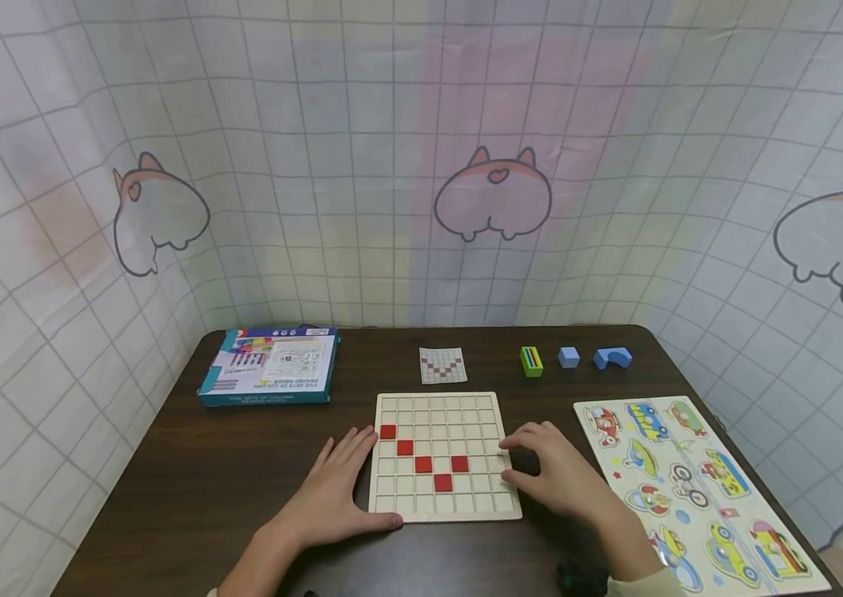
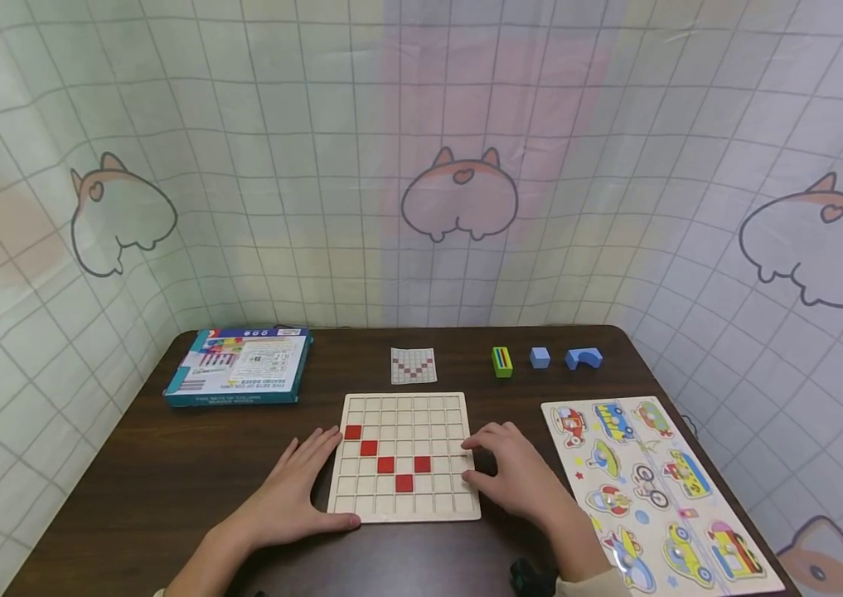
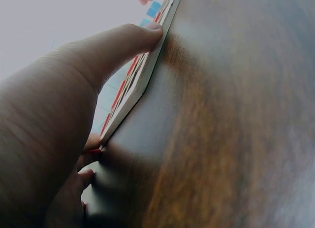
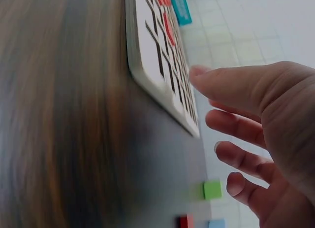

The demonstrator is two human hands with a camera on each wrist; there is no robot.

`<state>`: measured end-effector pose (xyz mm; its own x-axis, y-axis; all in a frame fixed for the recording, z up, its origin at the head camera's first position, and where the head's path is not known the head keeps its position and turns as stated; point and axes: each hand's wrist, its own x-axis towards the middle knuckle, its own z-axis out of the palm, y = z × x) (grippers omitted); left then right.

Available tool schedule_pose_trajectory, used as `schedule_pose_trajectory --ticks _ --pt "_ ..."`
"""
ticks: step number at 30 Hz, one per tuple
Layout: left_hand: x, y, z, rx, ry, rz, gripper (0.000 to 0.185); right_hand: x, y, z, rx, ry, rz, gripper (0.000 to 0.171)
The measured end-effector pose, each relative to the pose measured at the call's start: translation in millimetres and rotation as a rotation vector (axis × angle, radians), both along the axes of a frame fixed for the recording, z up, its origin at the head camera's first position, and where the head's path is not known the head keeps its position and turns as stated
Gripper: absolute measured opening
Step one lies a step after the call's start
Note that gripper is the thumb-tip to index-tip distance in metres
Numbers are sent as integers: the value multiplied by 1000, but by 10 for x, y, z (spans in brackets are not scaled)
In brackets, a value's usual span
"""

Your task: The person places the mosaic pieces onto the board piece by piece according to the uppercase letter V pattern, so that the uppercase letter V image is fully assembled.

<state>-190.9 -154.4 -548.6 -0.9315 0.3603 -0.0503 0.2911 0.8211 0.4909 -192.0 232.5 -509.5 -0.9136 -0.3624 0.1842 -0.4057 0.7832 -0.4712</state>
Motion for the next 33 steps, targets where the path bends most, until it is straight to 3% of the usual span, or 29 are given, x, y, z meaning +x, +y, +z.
schedule_pose_trajectory --ticks 17,27,33 --pt "-17 -16 1 5 8 6 139 132 573 22 97 18 -137 44" --pt "-18 -6 6 4 -5 8 139 125 692 6 102 -62 -160 38" --pt "-13 -4 -13 2 -1 3 139 134 718 -55 62 -51 -151 26"
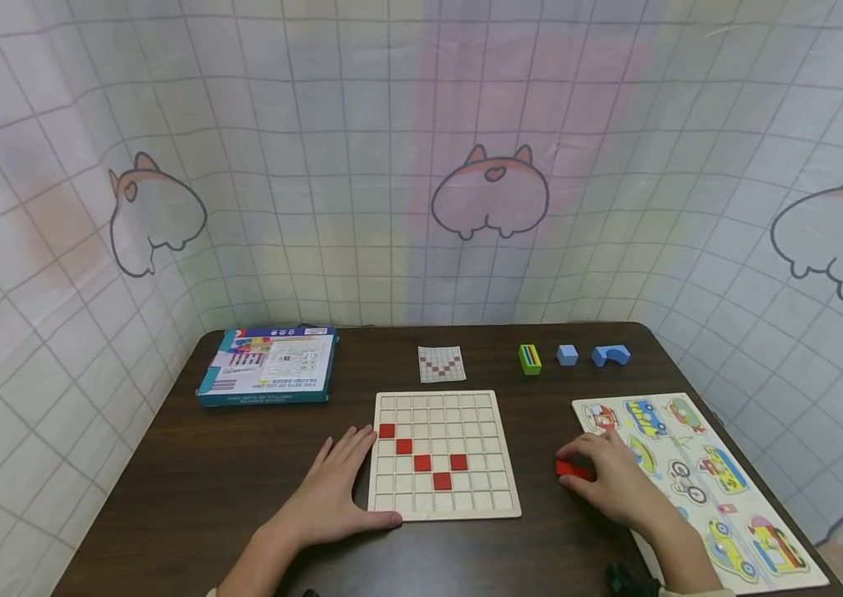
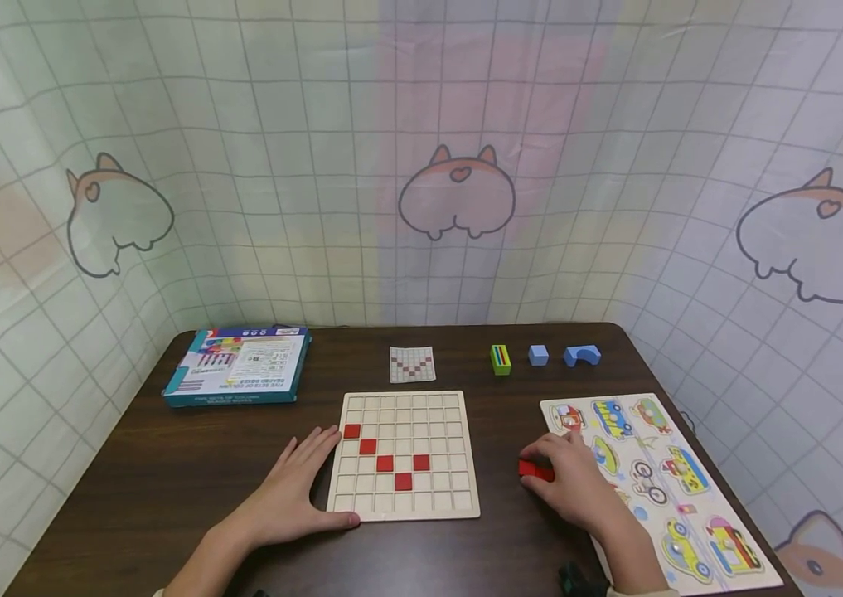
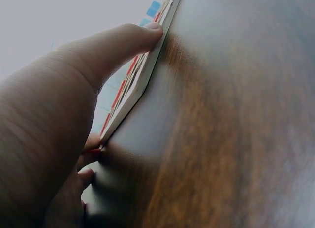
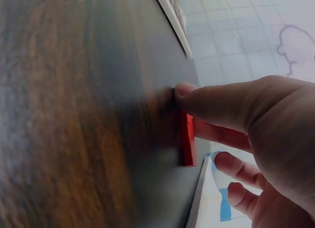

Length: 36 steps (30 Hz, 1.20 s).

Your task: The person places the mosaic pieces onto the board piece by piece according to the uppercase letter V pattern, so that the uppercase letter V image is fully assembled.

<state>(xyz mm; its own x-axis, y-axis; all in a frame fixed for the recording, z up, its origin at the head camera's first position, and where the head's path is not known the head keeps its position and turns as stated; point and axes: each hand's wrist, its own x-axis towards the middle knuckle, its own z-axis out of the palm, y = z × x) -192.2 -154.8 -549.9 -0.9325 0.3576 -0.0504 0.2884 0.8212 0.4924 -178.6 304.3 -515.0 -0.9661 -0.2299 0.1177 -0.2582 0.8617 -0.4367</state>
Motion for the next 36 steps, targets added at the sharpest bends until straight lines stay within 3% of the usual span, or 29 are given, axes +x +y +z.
schedule_pose_trajectory --ticks 9,18,30,36 --pt "-4 12 -10 1 3 4 140 -30 -25 -30 -2 -27 -7 17" --pt "4 9 9 0 -7 2 141 -56 -137 -36 -22 57 15 20" --pt "23 -2 32 17 2 -10 140 -117 -336 -44 -59 148 110 17" --pt "19 -4 29 14 5 -11 139 -200 -432 -50 -62 118 116 17"
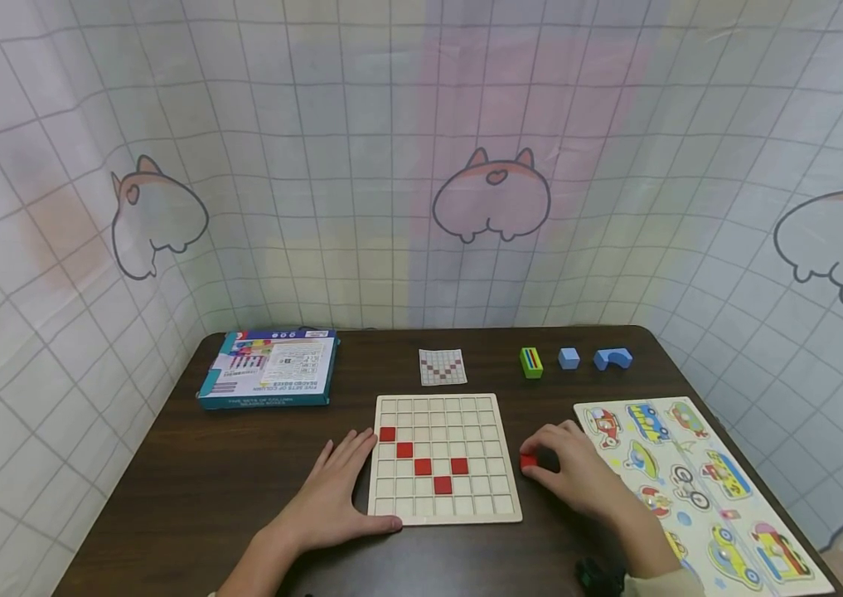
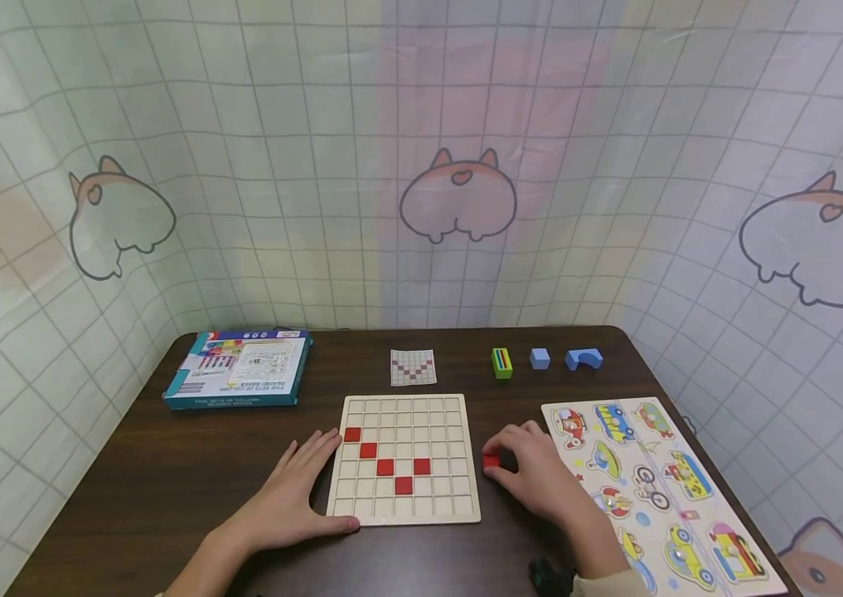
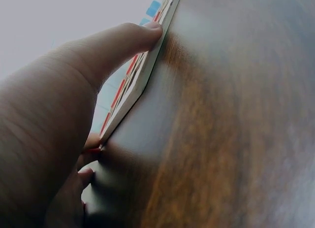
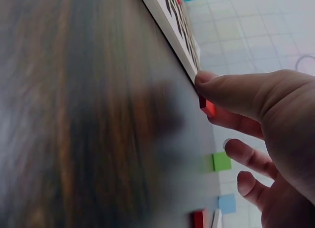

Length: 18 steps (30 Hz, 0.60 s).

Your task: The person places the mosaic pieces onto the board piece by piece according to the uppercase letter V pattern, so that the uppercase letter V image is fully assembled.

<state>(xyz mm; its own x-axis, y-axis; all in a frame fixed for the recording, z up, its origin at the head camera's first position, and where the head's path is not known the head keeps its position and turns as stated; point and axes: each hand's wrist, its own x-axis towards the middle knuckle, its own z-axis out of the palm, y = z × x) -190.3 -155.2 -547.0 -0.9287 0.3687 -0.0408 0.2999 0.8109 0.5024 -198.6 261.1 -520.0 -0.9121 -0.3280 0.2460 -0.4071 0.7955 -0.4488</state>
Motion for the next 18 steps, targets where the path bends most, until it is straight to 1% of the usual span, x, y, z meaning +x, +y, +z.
schedule_pose_trajectory --ticks 5,10,18 --pt "4 3 -5 -6 1 0 140 -57 -77 4 10 -38 3 17" --pt "-2 6 -17 -9 -1 2 140 -101 -156 12 -10 -88 7 17" --pt "-17 3 -39 -15 -11 7 141 -197 -363 23 -35 -117 55 18"
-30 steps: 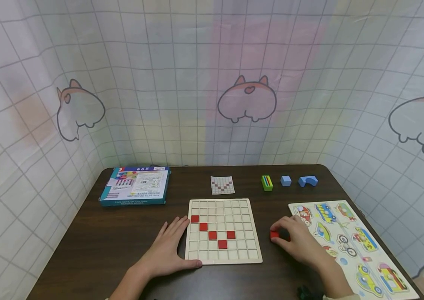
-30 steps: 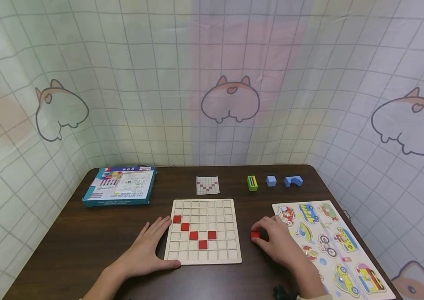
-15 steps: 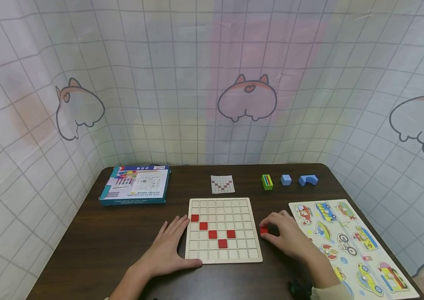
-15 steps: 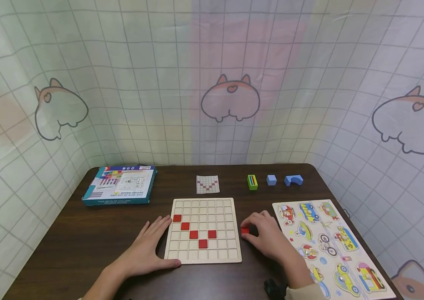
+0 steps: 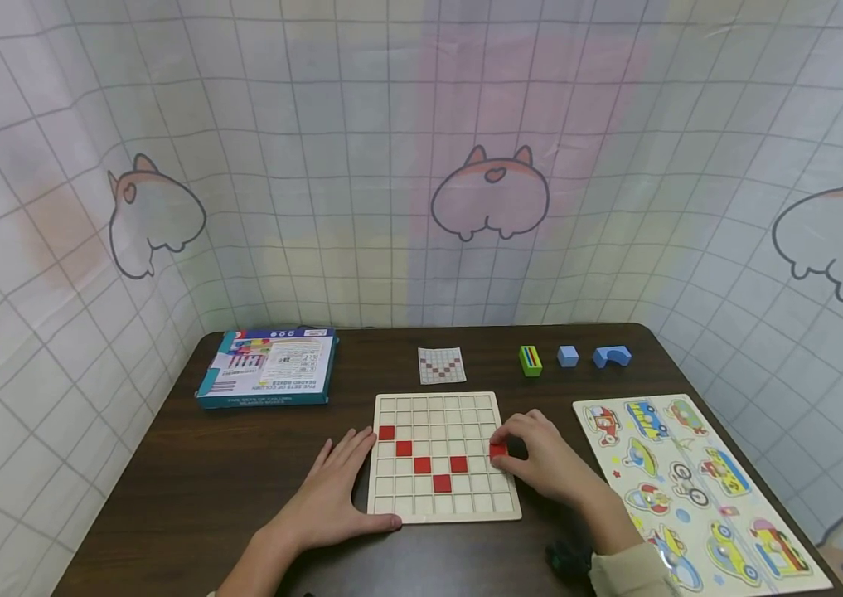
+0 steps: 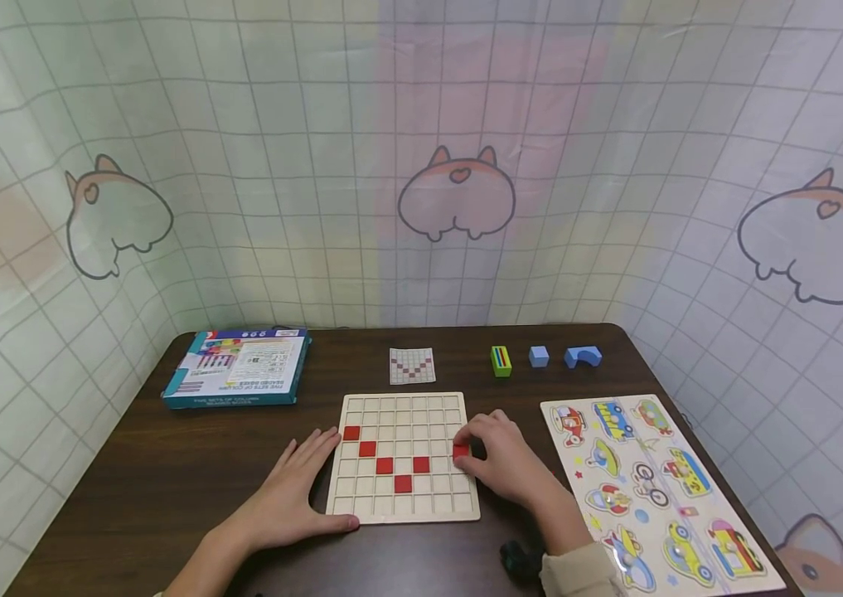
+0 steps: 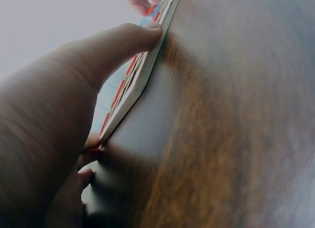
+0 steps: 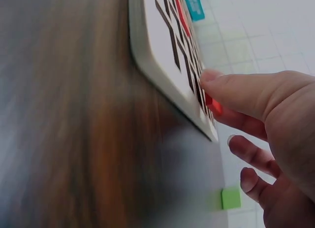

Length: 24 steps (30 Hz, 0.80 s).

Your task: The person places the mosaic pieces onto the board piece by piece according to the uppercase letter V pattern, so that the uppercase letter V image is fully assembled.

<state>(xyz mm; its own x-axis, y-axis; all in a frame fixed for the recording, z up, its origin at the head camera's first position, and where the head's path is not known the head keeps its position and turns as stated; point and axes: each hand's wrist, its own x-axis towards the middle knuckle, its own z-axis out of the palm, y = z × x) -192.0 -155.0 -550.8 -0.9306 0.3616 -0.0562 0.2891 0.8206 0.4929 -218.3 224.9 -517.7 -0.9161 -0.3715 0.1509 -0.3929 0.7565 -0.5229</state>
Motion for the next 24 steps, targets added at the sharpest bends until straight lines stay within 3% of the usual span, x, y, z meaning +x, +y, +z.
schedule_pose_trajectory --ticks 10,24 --pt "-3 -11 4 0 1 -3 141 -163 -247 -67 -57 -43 21 17" --pt "-11 -8 2 -1 -2 -1 140 -225 -294 -82 -50 -54 18 15"
